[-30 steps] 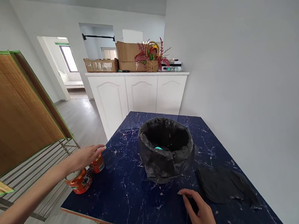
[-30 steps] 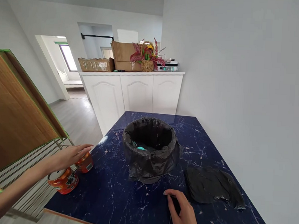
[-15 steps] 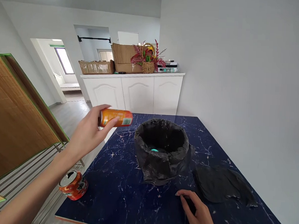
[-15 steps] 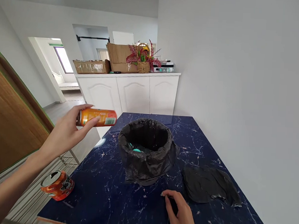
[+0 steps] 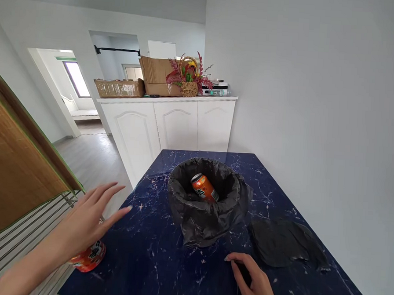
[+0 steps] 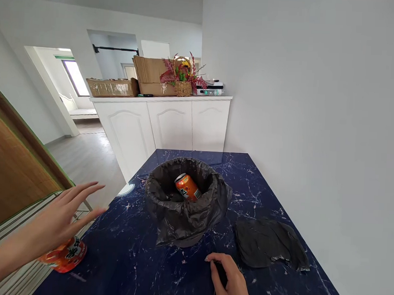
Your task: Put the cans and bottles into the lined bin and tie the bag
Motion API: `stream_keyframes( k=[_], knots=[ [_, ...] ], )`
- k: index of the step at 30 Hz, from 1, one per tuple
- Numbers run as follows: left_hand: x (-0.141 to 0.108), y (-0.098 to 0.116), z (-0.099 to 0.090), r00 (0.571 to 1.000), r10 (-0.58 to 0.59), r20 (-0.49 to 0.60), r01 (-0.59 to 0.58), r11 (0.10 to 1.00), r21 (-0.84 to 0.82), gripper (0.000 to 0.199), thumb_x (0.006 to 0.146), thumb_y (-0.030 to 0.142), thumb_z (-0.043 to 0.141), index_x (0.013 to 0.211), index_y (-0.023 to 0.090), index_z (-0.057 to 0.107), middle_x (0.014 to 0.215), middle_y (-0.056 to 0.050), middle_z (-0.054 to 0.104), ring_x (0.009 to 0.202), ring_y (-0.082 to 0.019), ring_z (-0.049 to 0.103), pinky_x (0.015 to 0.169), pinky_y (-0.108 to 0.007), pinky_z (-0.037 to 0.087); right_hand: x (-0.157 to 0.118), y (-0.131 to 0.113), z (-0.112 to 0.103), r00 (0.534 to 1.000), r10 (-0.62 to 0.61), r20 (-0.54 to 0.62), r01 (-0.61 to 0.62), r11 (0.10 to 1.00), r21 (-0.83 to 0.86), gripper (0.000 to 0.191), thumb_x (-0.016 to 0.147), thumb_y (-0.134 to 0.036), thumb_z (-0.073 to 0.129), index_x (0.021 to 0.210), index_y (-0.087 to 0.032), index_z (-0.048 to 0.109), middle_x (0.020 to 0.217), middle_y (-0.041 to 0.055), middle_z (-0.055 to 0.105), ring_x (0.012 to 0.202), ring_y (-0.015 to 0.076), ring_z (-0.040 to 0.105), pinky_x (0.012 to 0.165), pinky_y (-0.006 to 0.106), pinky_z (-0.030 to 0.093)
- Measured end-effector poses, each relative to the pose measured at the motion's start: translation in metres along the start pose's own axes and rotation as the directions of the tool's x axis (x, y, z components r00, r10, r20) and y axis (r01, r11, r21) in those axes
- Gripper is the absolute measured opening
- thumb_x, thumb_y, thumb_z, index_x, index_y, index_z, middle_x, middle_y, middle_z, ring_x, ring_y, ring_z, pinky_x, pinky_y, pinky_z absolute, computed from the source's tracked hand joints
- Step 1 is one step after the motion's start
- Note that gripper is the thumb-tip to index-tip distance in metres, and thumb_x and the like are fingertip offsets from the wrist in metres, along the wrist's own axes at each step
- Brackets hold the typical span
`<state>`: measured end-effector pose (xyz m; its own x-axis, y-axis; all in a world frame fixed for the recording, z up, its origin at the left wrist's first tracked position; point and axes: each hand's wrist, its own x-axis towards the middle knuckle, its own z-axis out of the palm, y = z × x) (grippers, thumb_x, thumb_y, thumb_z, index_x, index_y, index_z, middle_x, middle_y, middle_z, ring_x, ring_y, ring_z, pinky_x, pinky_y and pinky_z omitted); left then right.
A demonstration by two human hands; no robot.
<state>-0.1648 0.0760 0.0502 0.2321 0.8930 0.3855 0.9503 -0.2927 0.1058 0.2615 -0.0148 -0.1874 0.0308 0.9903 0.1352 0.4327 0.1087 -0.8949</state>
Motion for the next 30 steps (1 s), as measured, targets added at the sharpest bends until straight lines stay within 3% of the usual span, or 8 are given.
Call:
stream_keyframes(
  k=[4,8,12,16,19,22,25,30],
  knots=[
    [-0.074,-0.068,0.024,0.967,-0.18,0.179,0.183,0.983,0.002,0.074,0.08,0.079,0.07,0.139,0.034,0.066,0.145,-0.012,0.069,0.13,-0.043,0.069,0.11,-0.056,0.056,0.001,0.005,0.001,1.0,-0.003,0.01,0.003,1.0,-0.012,0.029,0.107,-0.051,0.055,0.116,-0.033,0.076,0.12,0.0091,0.08,0.108,0.0298,0.08,0.081,0.033,0.068],
    [-0.107,-0.075,0.041,0.949,-0.256,0.184,0.276,0.957,-0.087,0.05,0.094,0.068,0.059,0.139,0.047,0.06,0.135,-0.004,0.068,0.11,-0.035,0.078,0.093,-0.048,0.065,0.0,0.005,0.001,1.0,0.004,-0.004,-0.004,1.0,-0.018,0.029,0.105,-0.053,0.057,0.113,-0.033,0.077,0.119,0.0091,0.08,0.106,0.0301,0.081,0.078,0.032,0.068],
    [-0.074,-0.036,0.018,0.966,-0.259,-0.011,0.255,0.957,-0.14,0.042,0.101,0.061,0.055,0.142,0.051,0.046,0.139,-0.001,0.058,0.122,-0.035,0.071,0.103,-0.053,0.06,0.0,0.0,0.001,1.0,0.007,-0.02,-0.008,1.0,-0.028,0.03,0.105,-0.053,0.057,0.113,-0.032,0.076,0.118,0.0087,0.08,0.106,0.0296,0.08,0.079,0.032,0.068],
    [-0.011,0.041,-0.016,0.942,-0.197,-0.272,0.084,0.923,-0.376,0.045,0.109,0.056,0.044,0.148,0.033,0.045,0.143,-0.008,0.06,0.125,-0.032,0.065,0.11,-0.051,0.055,0.001,-0.004,0.002,0.999,0.025,-0.032,-0.025,1.0,-0.01,0.027,0.103,-0.052,0.058,0.109,-0.033,0.076,0.116,0.0074,0.081,0.099,0.0287,0.081,0.07,0.03,0.067],
    [0.036,0.106,-0.021,0.943,-0.098,-0.317,-0.103,0.822,-0.561,0.047,0.112,0.056,0.039,0.15,0.03,0.047,0.143,-0.01,0.063,0.117,-0.027,0.068,0.098,-0.043,0.061,0.002,-0.008,0.004,0.998,0.015,-0.059,-0.015,1.0,0.008,0.026,0.101,-0.05,0.058,0.104,-0.033,0.077,0.111,0.0067,0.081,0.097,0.0286,0.082,0.069,0.03,0.066],
    [0.073,0.151,-0.008,0.95,0.093,-0.298,-0.264,0.749,-0.608,0.049,0.111,0.052,0.043,0.151,0.025,0.047,0.147,-0.014,0.062,0.128,-0.029,0.064,0.11,-0.047,0.055,0.001,-0.012,0.006,0.996,-0.008,-0.088,0.008,1.0,-0.001,0.028,0.102,-0.05,0.055,0.104,-0.032,0.076,0.11,0.0076,0.081,0.099,0.029,0.081,0.073,0.031,0.067],
    [0.09,0.164,0.008,0.96,0.209,-0.186,-0.279,0.778,-0.563,0.051,0.109,0.053,0.05,0.152,0.024,0.049,0.155,-0.015,0.059,0.143,-0.034,0.055,0.12,-0.055,0.045,0.001,-0.015,0.005,0.996,-0.011,-0.094,0.01,1.0,-0.015,0.031,0.104,-0.052,0.053,0.105,-0.032,0.076,0.111,0.0087,0.08,0.097,0.0287,0.08,0.071,0.032,0.066],
    [0.075,0.129,0.024,0.985,-0.109,-0.137,-0.011,0.745,-0.667,0.052,0.108,0.061,0.048,0.145,0.025,0.055,0.157,-0.013,0.058,0.149,-0.031,0.051,0.118,-0.049,0.047,-0.001,-0.012,0.004,0.999,0.005,-0.048,-0.006,1.0,-0.011,0.032,0.106,-0.054,0.052,0.11,-0.033,0.076,0.113,0.0078,0.079,0.083,0.0251,0.079,0.063,0.031,0.063]
  ],
)
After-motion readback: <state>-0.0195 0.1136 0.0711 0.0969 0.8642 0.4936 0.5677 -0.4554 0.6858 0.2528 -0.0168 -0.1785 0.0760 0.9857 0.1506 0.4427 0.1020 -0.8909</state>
